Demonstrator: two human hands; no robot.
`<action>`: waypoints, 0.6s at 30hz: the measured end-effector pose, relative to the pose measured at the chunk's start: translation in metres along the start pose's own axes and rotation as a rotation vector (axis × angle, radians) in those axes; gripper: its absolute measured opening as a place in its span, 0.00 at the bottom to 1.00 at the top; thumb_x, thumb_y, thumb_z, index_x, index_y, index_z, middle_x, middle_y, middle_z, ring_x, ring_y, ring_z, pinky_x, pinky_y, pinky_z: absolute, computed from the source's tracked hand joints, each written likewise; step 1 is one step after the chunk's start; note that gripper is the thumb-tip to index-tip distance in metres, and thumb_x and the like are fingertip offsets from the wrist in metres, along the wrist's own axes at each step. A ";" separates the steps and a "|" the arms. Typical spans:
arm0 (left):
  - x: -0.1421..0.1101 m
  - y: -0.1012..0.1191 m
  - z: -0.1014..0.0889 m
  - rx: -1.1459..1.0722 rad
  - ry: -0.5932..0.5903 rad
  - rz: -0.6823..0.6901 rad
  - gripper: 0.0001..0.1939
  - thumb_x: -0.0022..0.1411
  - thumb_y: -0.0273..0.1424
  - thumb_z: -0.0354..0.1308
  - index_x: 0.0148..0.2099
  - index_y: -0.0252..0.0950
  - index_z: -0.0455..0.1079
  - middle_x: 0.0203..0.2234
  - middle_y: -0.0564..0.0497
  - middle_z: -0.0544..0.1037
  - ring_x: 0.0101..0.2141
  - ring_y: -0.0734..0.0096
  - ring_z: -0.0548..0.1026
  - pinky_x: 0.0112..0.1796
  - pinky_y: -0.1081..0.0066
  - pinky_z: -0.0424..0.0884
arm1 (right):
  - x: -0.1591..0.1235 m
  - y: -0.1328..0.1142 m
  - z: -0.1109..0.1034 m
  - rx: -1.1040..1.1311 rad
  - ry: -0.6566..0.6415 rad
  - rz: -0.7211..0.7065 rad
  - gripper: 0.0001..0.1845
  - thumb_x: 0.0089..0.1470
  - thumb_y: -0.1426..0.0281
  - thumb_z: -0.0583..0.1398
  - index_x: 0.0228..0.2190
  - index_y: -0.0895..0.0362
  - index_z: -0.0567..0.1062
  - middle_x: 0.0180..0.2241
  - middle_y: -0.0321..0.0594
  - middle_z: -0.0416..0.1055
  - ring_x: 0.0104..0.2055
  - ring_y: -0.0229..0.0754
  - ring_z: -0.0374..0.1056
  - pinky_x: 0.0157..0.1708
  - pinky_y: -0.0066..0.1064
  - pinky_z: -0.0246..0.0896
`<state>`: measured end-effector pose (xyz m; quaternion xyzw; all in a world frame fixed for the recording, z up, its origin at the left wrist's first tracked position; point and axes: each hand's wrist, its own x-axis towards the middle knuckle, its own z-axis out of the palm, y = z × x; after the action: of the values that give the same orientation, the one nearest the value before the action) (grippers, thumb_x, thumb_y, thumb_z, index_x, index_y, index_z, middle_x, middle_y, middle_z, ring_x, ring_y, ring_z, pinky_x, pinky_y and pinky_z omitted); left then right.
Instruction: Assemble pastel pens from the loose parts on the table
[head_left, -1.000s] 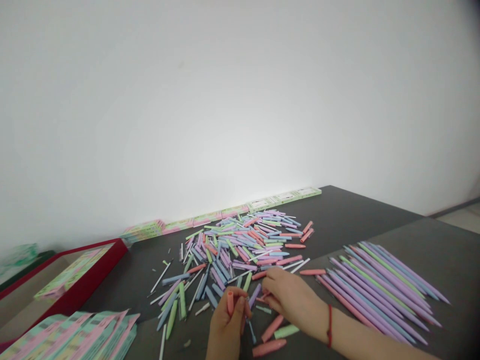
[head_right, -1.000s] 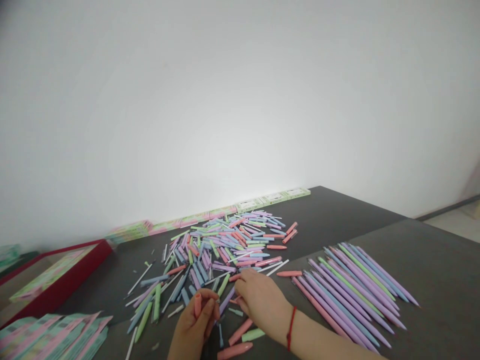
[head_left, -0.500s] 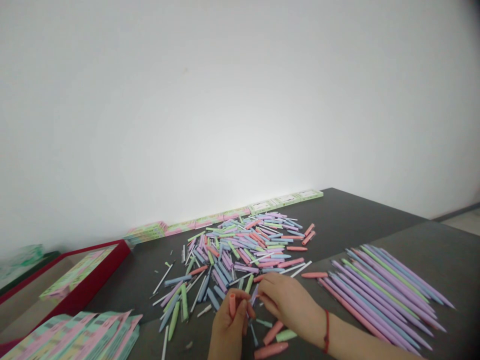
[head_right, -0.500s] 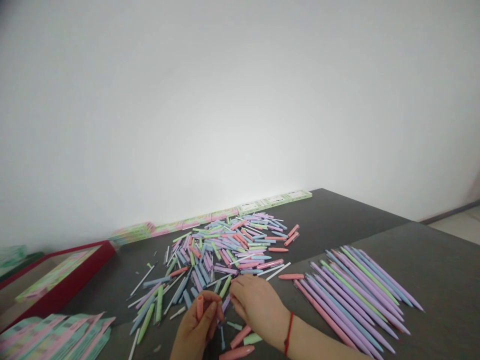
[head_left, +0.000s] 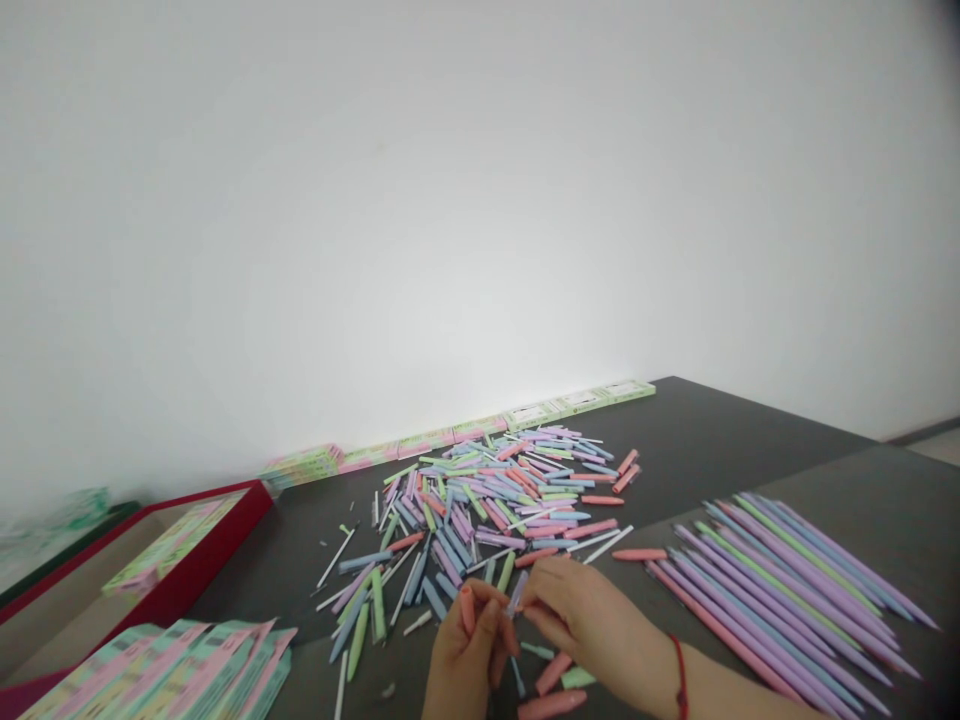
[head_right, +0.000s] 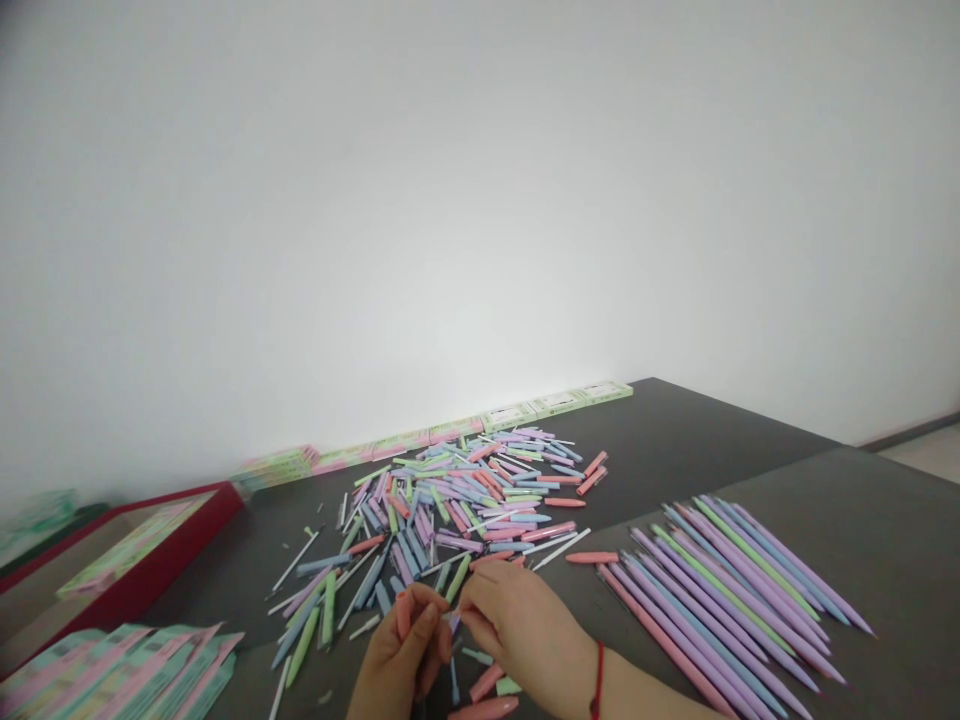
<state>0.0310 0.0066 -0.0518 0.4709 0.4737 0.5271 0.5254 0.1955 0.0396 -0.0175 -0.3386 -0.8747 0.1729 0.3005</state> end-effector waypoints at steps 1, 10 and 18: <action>0.000 0.001 0.000 0.005 0.004 -0.004 0.24 0.51 0.54 0.59 0.32 0.37 0.63 0.14 0.60 0.69 0.10 0.86 0.52 0.13 0.81 0.43 | 0.000 0.000 0.000 0.003 -0.007 0.007 0.07 0.54 0.79 0.59 0.29 0.57 0.75 0.31 0.38 0.73 0.37 0.41 0.68 0.39 0.29 0.60; -0.002 -0.003 0.001 0.061 0.005 0.054 0.20 0.58 0.50 0.55 0.34 0.37 0.62 0.16 0.60 0.68 0.12 0.85 0.53 0.14 0.81 0.43 | 0.002 -0.008 -0.007 0.022 -0.077 0.070 0.09 0.55 0.79 0.57 0.30 0.58 0.76 0.32 0.39 0.74 0.37 0.41 0.69 0.40 0.29 0.61; -0.004 -0.003 -0.002 0.175 -0.037 0.163 0.16 0.63 0.45 0.51 0.34 0.37 0.64 0.18 0.58 0.68 0.15 0.82 0.55 0.16 0.79 0.48 | 0.000 -0.012 -0.015 0.303 -0.153 0.226 0.12 0.58 0.75 0.53 0.30 0.57 0.76 0.31 0.36 0.74 0.28 0.36 0.70 0.24 0.22 0.59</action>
<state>0.0291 0.0024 -0.0549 0.5616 0.4681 0.5158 0.4465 0.1987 0.0325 0.0004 -0.3711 -0.8155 0.3604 0.2594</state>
